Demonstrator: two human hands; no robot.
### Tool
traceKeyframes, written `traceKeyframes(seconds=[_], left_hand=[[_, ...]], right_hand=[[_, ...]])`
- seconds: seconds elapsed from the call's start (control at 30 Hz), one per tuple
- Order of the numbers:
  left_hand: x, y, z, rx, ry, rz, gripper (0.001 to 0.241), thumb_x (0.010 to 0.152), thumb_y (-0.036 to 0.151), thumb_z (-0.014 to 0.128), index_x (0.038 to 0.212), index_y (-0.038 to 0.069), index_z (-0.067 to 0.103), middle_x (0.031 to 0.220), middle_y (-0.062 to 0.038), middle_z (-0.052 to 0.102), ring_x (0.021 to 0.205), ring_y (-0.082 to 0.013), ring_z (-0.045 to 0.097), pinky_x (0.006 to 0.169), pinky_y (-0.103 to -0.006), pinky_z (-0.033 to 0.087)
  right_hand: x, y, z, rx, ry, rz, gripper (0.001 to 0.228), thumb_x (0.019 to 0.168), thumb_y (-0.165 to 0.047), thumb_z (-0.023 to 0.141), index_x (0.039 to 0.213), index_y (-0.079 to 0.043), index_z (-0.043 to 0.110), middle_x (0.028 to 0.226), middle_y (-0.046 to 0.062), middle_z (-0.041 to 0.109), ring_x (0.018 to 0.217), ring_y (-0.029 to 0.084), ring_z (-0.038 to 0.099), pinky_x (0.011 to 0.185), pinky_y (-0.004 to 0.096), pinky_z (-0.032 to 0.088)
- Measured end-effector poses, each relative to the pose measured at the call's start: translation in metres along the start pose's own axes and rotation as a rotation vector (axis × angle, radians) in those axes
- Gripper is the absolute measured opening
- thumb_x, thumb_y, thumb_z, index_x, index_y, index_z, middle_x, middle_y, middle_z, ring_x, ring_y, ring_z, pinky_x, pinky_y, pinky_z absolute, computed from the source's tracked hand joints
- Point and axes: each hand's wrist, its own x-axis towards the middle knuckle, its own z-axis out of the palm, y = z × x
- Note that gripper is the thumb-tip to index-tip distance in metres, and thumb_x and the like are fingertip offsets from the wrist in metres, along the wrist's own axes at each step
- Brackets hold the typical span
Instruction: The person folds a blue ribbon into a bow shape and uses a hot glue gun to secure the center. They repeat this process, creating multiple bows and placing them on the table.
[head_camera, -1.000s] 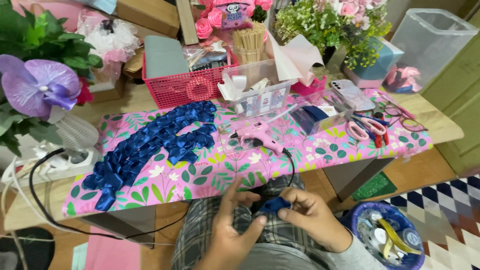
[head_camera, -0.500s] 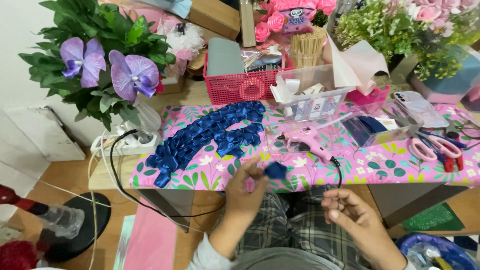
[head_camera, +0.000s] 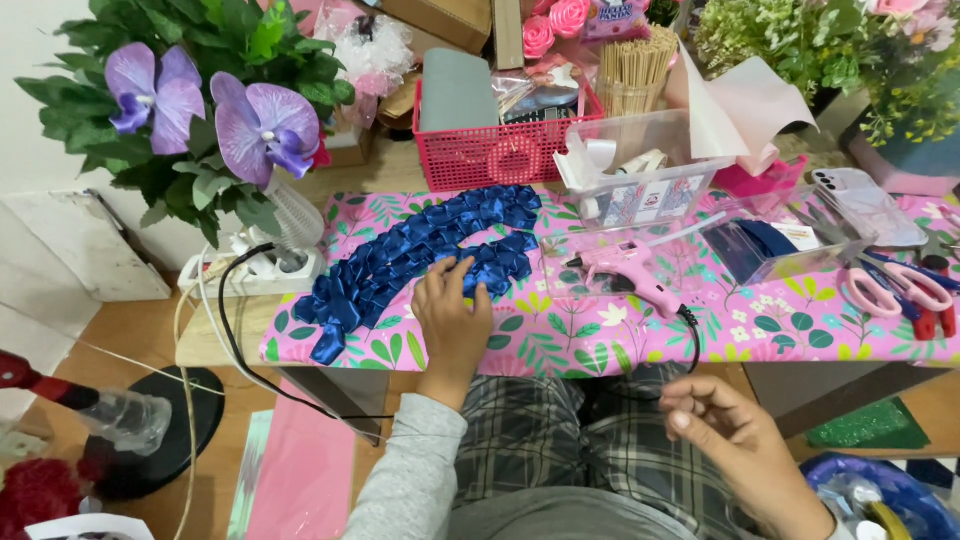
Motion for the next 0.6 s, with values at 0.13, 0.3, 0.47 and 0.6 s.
traceKeyframes(seconds=[0.13,0.3,0.47,0.6], left_hand=[[-0.005,-0.003,-0.003,-0.020,0.245,0.162,0.038,0.093,0.018,0.064,0.130,0.011,0.068,0.135,-0.013,0.058,0.118,-0.0344,0.056,0.102,-0.0538,0.043],[-0.018,-0.001,-0.002,0.125,0.356,0.208,0.043,0.098,0.034,0.060,0.137,0.015,0.058,0.145,-0.014,0.050,0.130,-0.0356,0.050,0.115,-0.0685,0.026],[-0.028,0.015,-0.002,0.070,0.304,0.118,0.054,0.096,0.045,0.058,0.142,0.018,0.058,0.159,-0.014,0.037,0.146,-0.0369,0.038,0.118,-0.0759,0.014],[-0.038,0.027,0.012,0.065,0.280,0.179,0.049,0.093,0.042,0.065,0.137,0.021,0.061,0.157,-0.012,0.041,0.142,-0.0372,0.042,0.119,-0.0741,0.010]], right_hand=[[0.004,-0.019,-0.001,-0.049,0.069,-0.009,0.024,0.091,-0.007,0.070,0.112,0.004,0.075,0.090,0.016,0.071,0.077,0.026,0.067,0.077,0.037,0.055],[0.042,-0.038,-0.035,-0.223,0.212,-0.163,0.023,0.092,-0.009,0.069,0.115,-0.003,0.070,0.112,0.009,0.073,0.106,0.018,0.068,0.096,0.032,0.054],[0.118,-0.086,-0.080,-0.518,0.450,-0.283,0.014,0.104,-0.015,0.070,0.117,-0.009,0.067,0.100,0.002,0.065,0.091,0.013,0.060,0.085,0.028,0.052],[0.200,-0.074,-0.120,-0.814,0.480,-0.258,0.022,0.103,-0.025,0.071,0.116,-0.008,0.073,0.103,0.008,0.073,0.091,0.022,0.066,0.081,0.039,0.053]])
